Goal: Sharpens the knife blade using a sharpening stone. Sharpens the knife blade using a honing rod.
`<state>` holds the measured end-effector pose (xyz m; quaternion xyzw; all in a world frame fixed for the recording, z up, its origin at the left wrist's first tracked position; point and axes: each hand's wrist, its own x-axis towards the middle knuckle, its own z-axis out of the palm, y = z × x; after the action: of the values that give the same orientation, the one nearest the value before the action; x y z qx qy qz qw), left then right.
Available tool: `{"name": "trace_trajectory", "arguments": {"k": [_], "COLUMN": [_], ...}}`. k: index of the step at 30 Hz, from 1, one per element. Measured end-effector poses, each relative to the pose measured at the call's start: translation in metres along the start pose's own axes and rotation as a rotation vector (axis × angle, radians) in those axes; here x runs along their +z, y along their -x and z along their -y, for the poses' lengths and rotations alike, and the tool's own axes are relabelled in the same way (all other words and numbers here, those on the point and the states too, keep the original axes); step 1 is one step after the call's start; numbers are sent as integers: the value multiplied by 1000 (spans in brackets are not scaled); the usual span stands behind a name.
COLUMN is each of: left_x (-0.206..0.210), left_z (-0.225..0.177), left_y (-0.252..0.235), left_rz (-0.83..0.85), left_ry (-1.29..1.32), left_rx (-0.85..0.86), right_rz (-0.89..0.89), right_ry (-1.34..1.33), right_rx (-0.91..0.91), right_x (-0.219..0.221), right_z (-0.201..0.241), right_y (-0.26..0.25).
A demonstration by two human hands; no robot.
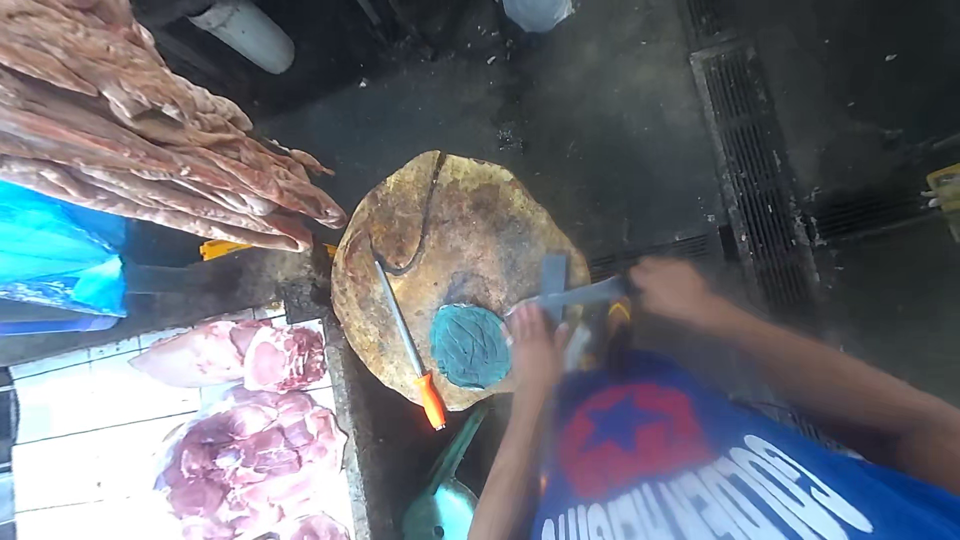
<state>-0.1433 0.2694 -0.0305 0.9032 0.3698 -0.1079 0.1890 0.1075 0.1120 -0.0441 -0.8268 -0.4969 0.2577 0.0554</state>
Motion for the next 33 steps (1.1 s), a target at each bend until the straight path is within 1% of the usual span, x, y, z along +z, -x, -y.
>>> {"name": "trace_trajectory", "arguments": {"k": [2, 3, 4, 5, 7, 10, 11, 12, 13, 15, 16, 18, 20, 21, 22, 25, 27, 28, 31, 33], "left_x": [15, 22, 24, 22, 12, -4, -8, -11, -13, -12, -7, 10, 22, 22, 19, 4, 0, -1, 7, 8], "left_z": [-44, -56, -59, -53, -15, 63, 79, 84, 79, 42, 18, -24, -44, -44, -39, -11, -14, -23, -45, -42], "left_y": [-33, -46, -52, -53, -37, 13, 26, 33, 32, 13, -2, -37, -58, -59, -55, -21, -16, -24, -55, -52], "left_rz": [-41, -62, -63, -64, -57, -13, 14, 37, 37, 34, 43, -8, -40, -31, -9, 109, 159, 160, 56, 49], "left_ry": [-5, -15, -21, -26, -24, -9, -2, 1, 5, 3, -15, -52, -67, -59, -45, -40, -65, -66, -56, -51], "left_rx": [149, 206, 232, 230, 143, -56, -101, -124, -115, -25, 47, 245, 387, 404, 386, 225, 190, 211, 367, 359], "right_rz": [-61, -85, -97, -99, -84, 26, 59, 76, 79, 48, 31, 0, 5, 26, 51, 84, 60, 53, 21, 29], "right_ry": [68, 100, 122, 131, 113, 17, -12, -29, -49, -86, -89, -63, -58, -66, -83, -108, -101, -113, -128, -101], "right_rx": [139, 186, 214, 219, 163, -5, -61, -107, -116, -20, 75, 292, 428, 448, 442, 336, 322, 356, 458, 425], "right_x": [-18, -26, -31, -34, -25, 12, 18, 21, 19, 12, 8, 1, 2, 1, 1, 12, 16, 14, 5, -1], "right_z": [-55, -71, -74, -66, -26, 51, 69, 77, 74, 44, 22, -17, -30, -25, -16, 8, 7, 4, -5, -5], "right_y": [15, 18, 20, 17, 0, -29, -33, -33, -28, 0, 19, 55, 80, 86, 86, 76, 79, 84, 98, 94]}}
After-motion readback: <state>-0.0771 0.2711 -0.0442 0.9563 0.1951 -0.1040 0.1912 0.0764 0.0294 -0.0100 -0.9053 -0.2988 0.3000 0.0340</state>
